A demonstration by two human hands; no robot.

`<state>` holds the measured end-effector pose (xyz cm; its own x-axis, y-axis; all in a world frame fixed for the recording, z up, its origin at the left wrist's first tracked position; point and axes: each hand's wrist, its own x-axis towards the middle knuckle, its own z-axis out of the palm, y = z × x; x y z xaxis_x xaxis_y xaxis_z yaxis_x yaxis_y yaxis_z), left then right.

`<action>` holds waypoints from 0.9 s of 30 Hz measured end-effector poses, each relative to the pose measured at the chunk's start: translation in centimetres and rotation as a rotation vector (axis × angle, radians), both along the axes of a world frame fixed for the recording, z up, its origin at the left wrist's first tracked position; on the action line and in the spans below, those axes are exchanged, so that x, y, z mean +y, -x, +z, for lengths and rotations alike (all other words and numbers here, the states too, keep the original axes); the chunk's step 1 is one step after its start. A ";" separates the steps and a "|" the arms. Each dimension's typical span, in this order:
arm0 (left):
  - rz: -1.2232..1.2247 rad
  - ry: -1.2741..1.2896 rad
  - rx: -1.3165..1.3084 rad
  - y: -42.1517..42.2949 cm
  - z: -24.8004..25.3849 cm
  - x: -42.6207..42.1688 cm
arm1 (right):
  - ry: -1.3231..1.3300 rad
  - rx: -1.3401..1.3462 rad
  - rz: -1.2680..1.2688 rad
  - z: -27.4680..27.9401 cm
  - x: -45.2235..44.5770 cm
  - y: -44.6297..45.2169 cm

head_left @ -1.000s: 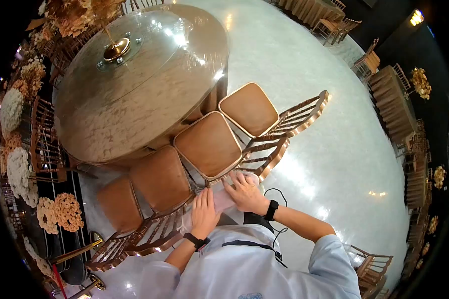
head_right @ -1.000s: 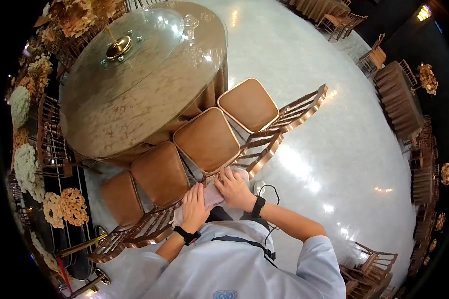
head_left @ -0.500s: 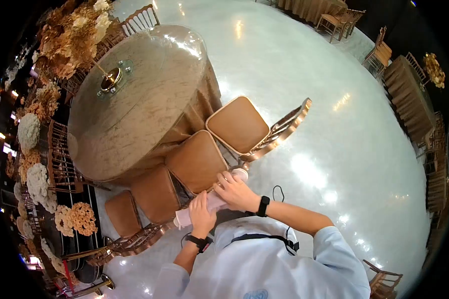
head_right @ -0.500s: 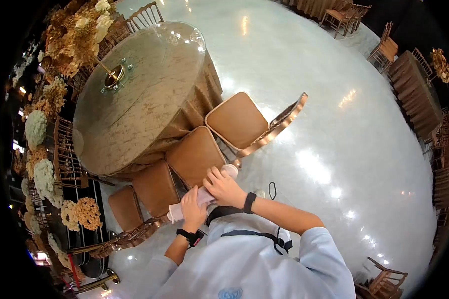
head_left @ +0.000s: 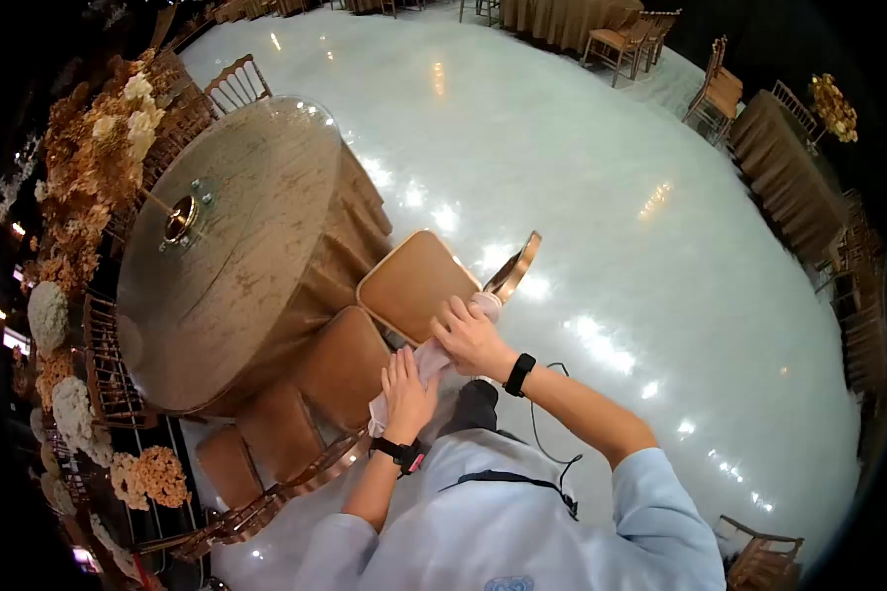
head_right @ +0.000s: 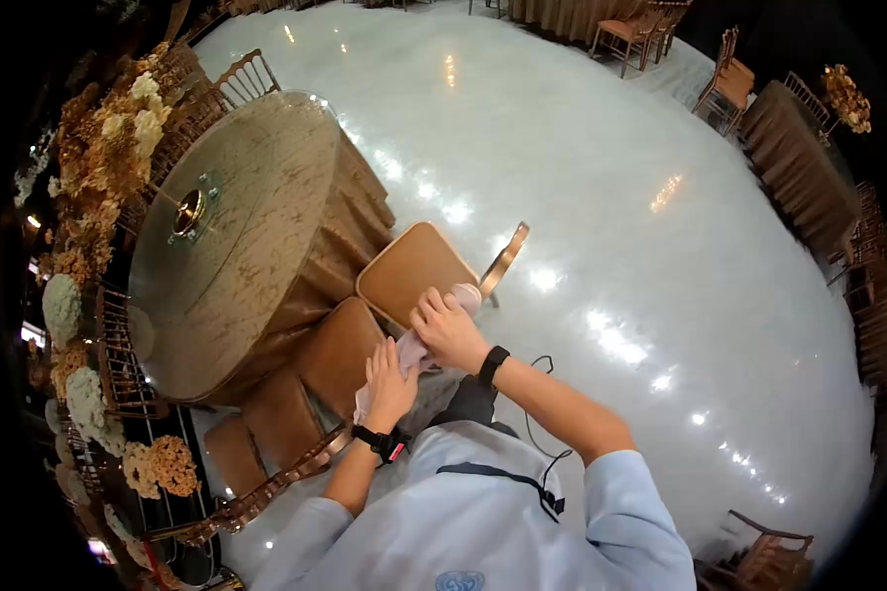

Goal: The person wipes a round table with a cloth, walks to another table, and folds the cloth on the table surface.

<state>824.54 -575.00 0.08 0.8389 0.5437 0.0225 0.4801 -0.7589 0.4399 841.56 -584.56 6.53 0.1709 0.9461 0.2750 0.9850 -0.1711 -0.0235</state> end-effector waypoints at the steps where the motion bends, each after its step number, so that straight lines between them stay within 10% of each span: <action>1: -0.008 -0.020 0.036 -1.6 -0.4 -0.6 | 0.002 -0.031 -0.032 -0.8 -0.6 -1.6; 9: -0.102 -0.124 0.064 -13.0 -0.5 -3.7 | 0.102 0.014 -0.085 -3.4 -4.4 -11.6; 21: -0.129 0.426 0.153 -16.9 0.6 -2.6 | 0.111 -0.101 0.171 -5.9 -2.2 -16.9; 27: -0.039 0.417 0.153 -17.8 1.4 -3.7 | 0.221 0.293 0.424 -4.4 -1.4 -19.9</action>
<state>842.32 -578.71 1.49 0.8358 0.4474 -0.3181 0.5377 -0.5504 0.6387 861.50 -585.94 2.08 -0.1977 0.9784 0.0608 0.9263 0.2068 -0.3151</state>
